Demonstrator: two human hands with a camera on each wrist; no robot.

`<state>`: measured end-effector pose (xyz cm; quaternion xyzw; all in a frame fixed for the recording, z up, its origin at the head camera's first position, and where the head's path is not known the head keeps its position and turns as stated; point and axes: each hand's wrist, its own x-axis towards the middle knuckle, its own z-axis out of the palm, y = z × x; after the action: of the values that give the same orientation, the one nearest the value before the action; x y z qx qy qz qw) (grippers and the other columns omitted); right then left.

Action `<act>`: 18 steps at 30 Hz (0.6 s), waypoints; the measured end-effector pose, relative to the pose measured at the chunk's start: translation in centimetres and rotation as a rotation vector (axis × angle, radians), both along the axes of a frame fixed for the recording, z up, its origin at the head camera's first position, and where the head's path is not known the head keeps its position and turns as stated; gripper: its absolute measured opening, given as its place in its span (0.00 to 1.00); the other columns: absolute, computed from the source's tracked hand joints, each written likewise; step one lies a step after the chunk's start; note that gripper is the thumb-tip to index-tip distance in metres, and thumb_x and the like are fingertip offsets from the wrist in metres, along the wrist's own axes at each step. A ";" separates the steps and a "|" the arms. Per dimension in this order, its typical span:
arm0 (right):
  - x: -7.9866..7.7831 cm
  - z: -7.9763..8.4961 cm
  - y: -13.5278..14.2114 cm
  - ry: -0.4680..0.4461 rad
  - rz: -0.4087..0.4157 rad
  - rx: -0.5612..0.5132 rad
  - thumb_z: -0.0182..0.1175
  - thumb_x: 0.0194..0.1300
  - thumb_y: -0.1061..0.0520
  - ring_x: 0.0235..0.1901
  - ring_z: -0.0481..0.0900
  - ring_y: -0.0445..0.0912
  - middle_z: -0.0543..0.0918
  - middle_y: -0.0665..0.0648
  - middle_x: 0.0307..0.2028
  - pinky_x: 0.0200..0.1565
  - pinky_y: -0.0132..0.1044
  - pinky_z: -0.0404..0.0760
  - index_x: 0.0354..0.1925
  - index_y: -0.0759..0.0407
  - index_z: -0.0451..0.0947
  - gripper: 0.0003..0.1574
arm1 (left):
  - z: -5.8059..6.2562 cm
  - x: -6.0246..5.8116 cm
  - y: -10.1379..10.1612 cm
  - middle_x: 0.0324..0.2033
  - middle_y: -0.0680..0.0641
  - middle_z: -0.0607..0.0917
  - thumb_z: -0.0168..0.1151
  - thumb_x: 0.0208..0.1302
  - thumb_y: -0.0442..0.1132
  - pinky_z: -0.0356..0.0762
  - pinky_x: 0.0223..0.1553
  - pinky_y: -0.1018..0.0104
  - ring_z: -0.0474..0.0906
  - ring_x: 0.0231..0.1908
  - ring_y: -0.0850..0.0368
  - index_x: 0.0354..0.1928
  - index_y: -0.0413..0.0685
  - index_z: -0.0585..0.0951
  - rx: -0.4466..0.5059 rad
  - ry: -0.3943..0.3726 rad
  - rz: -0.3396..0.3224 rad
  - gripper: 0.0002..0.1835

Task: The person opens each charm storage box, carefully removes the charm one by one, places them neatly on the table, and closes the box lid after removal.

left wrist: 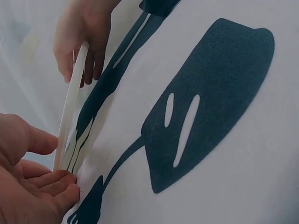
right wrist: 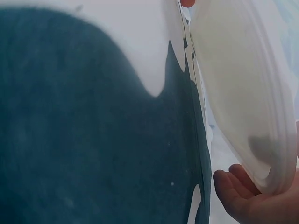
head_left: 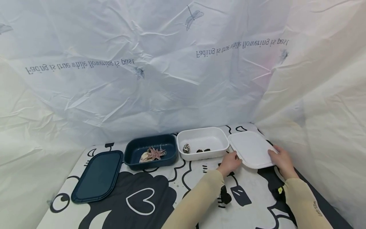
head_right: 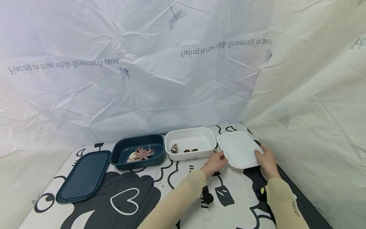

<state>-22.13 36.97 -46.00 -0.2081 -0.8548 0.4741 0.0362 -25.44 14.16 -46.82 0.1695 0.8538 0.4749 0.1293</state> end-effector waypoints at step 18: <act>0.1 -0.4 0.9 -0.049 0.066 0.010 0.43 0.79 0.47 0.72 0.47 0.75 0.41 0.81 0.74 0.68 0.68 0.56 0.77 0.74 0.34 0.48 | -0.3 0.2 0.5 0.20 0.51 0.67 0.59 0.73 0.39 0.64 0.21 0.71 0.64 0.20 0.62 0.33 0.47 0.75 -0.064 0.052 0.012 0.08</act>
<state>-22.05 37.85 -46.43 -0.1911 -0.8643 0.4653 0.0009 -25.29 14.66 -47.15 0.1725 0.8726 0.4436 0.1094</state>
